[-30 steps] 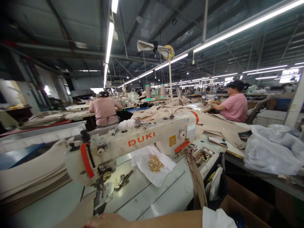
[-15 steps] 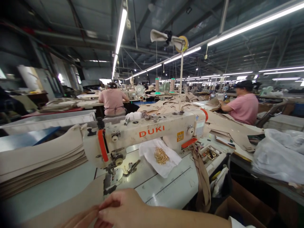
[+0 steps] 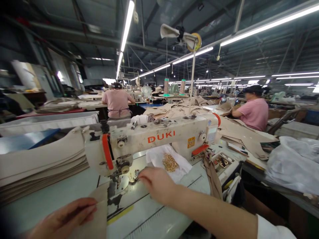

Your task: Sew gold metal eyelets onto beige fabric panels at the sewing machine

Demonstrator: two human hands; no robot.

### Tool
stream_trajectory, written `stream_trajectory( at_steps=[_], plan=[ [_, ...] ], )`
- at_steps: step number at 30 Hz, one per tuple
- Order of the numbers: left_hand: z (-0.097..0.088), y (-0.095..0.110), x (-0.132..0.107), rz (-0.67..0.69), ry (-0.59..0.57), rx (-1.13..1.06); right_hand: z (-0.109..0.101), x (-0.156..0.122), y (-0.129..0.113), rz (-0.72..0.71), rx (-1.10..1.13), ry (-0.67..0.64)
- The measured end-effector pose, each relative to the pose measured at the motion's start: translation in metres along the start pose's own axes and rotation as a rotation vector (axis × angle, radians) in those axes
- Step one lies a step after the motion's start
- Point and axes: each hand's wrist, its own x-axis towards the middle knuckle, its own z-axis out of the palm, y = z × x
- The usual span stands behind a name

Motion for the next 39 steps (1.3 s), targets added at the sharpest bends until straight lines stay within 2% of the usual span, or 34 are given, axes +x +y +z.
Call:
stream_trajectory(
  at_steps=[1,2,5,8,12,24,31,39],
  plan=[
    [-0.001,-0.006,0.003,-0.081,0.012,-0.045,-0.012,0.002,0.016,0.035,-0.282,-0.01],
    [-0.002,-0.011,0.005,-0.148,0.021,-0.088,-0.023,0.004,0.031,0.064,-0.374,-0.021],
    [-0.001,-0.019,0.008,-0.255,0.026,-0.157,-0.042,0.007,0.067,0.123,-0.539,-0.068],
    [0.001,-0.016,0.008,-0.266,0.008,-0.152,-0.044,0.009,0.082,0.14,-0.657,-0.138],
    [0.001,-0.01,0.007,-0.278,-0.002,-0.155,-0.038,0.012,0.084,0.119,-0.742,-0.196],
    [0.002,-0.002,0.005,-0.258,-0.054,-0.073,-0.047,0.013,0.078,0.096,-0.863,-0.172],
    [0.001,0.001,0.003,-0.217,-0.069,-0.043,-0.036,0.018,0.086,0.109,-0.896,-0.178],
    [0.002,0.0,0.0,-0.163,-0.087,-0.045,-0.033,0.021,0.088,0.123,-0.801,-0.079]
  ],
)
